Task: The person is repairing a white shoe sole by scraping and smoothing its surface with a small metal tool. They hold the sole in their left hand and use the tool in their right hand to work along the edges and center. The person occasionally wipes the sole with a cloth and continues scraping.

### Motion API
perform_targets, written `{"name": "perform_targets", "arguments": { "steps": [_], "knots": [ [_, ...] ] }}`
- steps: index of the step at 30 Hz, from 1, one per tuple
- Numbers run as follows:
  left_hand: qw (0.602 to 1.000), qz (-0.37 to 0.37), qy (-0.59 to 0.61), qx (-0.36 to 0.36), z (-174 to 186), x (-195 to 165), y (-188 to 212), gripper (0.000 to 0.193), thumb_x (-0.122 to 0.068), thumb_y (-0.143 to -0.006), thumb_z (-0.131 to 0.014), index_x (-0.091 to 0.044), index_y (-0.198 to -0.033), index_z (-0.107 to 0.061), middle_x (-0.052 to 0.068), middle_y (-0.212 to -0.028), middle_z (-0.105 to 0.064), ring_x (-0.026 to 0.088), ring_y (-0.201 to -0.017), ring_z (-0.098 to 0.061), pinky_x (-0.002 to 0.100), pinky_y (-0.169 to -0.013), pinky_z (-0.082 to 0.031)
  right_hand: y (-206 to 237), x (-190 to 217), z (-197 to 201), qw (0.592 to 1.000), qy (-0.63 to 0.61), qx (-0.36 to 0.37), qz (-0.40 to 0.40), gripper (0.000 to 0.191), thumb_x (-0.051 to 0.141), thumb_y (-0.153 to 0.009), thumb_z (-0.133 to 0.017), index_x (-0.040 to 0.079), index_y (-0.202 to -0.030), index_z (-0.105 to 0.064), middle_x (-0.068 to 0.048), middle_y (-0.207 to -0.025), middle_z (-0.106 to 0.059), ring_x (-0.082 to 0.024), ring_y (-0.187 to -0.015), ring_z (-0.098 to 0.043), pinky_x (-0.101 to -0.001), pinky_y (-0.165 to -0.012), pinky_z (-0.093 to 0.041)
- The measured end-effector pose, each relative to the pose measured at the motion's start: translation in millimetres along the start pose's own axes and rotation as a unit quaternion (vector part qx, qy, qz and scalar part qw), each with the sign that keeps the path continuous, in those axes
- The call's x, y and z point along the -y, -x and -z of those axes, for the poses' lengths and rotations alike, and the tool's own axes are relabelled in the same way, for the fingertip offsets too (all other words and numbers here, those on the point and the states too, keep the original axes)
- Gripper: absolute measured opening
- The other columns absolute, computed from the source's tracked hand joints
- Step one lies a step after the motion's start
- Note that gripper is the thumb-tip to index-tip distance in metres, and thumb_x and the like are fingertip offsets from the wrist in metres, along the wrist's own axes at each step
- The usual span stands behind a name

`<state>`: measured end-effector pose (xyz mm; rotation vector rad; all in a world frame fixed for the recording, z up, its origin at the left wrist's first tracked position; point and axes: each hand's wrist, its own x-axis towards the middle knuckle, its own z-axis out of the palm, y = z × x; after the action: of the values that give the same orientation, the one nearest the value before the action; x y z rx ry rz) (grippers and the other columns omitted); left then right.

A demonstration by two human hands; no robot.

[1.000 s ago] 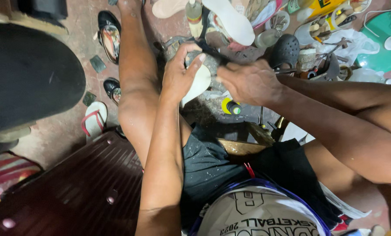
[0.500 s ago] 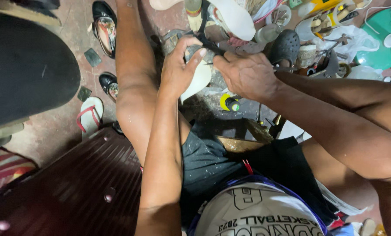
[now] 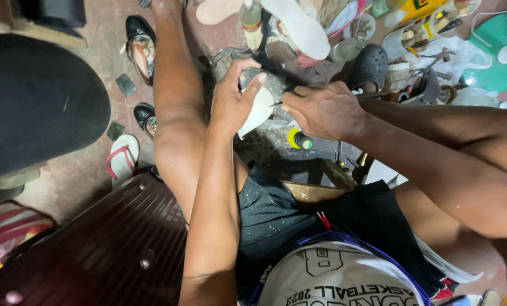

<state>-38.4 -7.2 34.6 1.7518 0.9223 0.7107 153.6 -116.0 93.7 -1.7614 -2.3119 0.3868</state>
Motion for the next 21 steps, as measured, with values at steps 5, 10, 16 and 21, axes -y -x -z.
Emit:
{"name": "perform_targets", "arguments": {
  "steps": [5, 10, 16, 21],
  "knots": [
    [0.987, -0.061, -0.084, -0.126, 2, -20, 10, 0.021, -0.014, -0.102, -0.066, -0.005, -0.119, -0.058, 0.017, -0.11, -0.057, 0.036, -0.103, -0.062, 0.042, -0.091, -0.051, -5, -1, -3, 0.976, -0.169, 0.004, -0.137, 0.02, 0.025, -0.102, -0.063, 0.007, -0.112, -0.06, -0.017, -0.077, -0.066, -0.038, -0.07, -0.068, -0.0503, -0.064, -0.052],
    [0.987, -0.084, -0.065, -0.12, 6, -29, 12, 0.007, -0.011, -0.105, -0.061, -0.005, -0.107, -0.058, 0.015, -0.099, -0.055, 0.034, -0.093, -0.061, 0.043, -0.084, -0.051, -18, -4, -13, 0.928, -0.351, -0.051, -0.114, 0.018, 0.018, -0.102, -0.066, 0.003, -0.112, -0.061, -0.009, -0.09, -0.063, -0.017, -0.083, -0.062, -0.0334, -0.071, -0.05],
    [0.992, -0.074, -0.07, -0.08, 5, -28, 3, 0.015, -0.014, -0.1, -0.07, -0.005, -0.094, -0.06, 0.012, -0.085, -0.058, 0.031, -0.077, -0.061, 0.042, -0.07, -0.049, -20, -11, -20, 0.873, -0.457, 0.034, -0.167, 0.017, 0.016, -0.102, -0.066, 0.001, -0.101, -0.059, 0.005, -0.083, -0.046, -0.004, -0.079, -0.042, -0.0253, -0.068, -0.04],
    [0.997, -0.027, -0.052, -0.042, 9, -32, 8, 0.014, -0.013, -0.096, -0.072, -0.004, -0.094, -0.061, 0.01, -0.084, -0.062, 0.027, -0.073, -0.063, 0.038, -0.066, -0.049, -18, -12, -21, 0.897, -0.411, -0.031, -0.161, 0.016, 0.016, -0.104, -0.066, 0.001, -0.103, -0.061, 0.003, -0.088, -0.055, -0.005, -0.083, -0.051, -0.0258, -0.073, -0.046]
  ]
}}
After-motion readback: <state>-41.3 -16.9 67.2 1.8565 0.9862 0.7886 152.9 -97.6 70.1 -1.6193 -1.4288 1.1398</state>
